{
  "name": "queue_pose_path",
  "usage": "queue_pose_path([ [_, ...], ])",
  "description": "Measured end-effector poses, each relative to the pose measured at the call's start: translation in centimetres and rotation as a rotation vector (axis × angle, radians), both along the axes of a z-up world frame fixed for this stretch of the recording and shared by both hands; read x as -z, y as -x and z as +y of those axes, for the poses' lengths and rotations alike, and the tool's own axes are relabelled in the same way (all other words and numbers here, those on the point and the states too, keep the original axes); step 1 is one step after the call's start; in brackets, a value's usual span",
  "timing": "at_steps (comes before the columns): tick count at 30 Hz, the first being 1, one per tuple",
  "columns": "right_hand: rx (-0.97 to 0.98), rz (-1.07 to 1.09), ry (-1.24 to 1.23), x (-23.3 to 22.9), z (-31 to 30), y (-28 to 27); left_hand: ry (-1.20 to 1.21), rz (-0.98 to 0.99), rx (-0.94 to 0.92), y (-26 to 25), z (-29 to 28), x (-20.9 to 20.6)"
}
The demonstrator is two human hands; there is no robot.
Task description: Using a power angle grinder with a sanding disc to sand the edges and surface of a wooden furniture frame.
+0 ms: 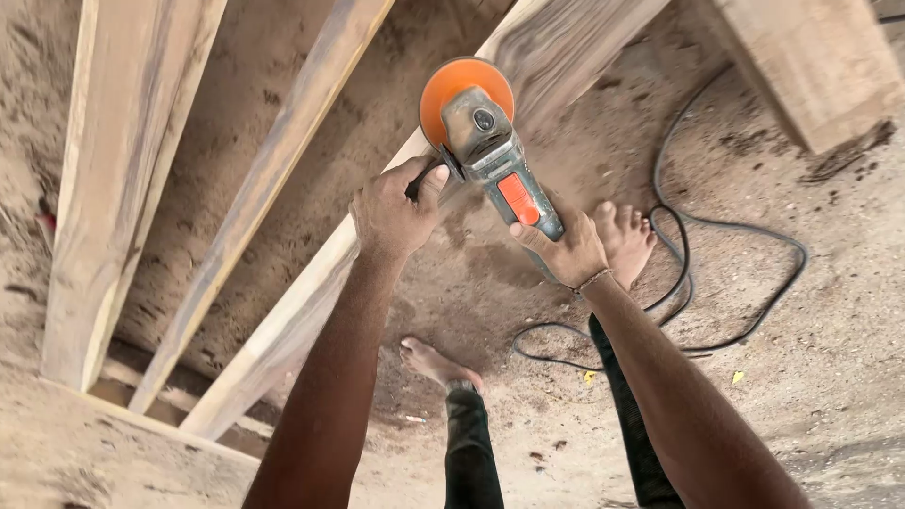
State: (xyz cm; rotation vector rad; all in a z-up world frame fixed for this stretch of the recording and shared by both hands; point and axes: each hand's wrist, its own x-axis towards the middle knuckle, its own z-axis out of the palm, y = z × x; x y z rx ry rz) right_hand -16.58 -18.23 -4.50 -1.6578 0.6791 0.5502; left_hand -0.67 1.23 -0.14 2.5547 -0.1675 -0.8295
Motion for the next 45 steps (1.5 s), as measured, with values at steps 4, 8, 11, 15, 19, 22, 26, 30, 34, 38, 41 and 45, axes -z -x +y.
queue_pose_path([
  [4,-0.055,0.024,0.001,1.4,4.2,2.2,-0.012,-0.04,-0.019,2.4,5.1,0.4],
  [8,-0.116,0.129,-0.081,1.0,8.3,2.1,-0.066,-0.054,-0.048,5.0,10.3,0.6],
  [11,-0.212,0.18,-0.132,0.7,10.0,2.2,-0.109,-0.033,-0.11,7.8,14.1,1.3],
  [15,-0.305,0.097,-0.065,1.7,8.5,2.1,0.014,-0.101,-0.173,8.3,13.4,1.6],
  [19,-0.187,0.104,-0.025,1.3,1.8,2.1,-0.01,-0.155,0.002,6.0,6.3,6.2],
  [22,0.129,0.173,-0.017,-0.1,-3.7,1.5,0.127,-0.07,0.06,1.5,-3.2,4.4],
  [26,0.152,0.098,0.009,3.4,-7.2,3.5,0.015,0.066,0.118,0.2,-6.8,4.1],
  [30,0.039,0.113,0.077,2.2,-3.4,3.1,0.025,-0.008,0.095,2.0,-2.3,4.2],
  [34,-0.059,-0.047,0.039,2.6,1.8,4.9,0.002,-0.116,0.051,4.9,3.5,1.9],
  [38,-0.13,0.1,-0.043,0.2,6.4,5.0,-0.009,-0.031,-0.09,7.3,8.3,-0.2],
  [41,-0.165,0.05,-0.048,0.2,9.7,5.9,-0.007,-0.005,-0.184,9.1,12.0,-0.9],
  [45,-0.229,0.035,-0.086,0.2,13.8,6.5,-0.024,0.014,-0.254,11.5,16.7,-0.7],
])
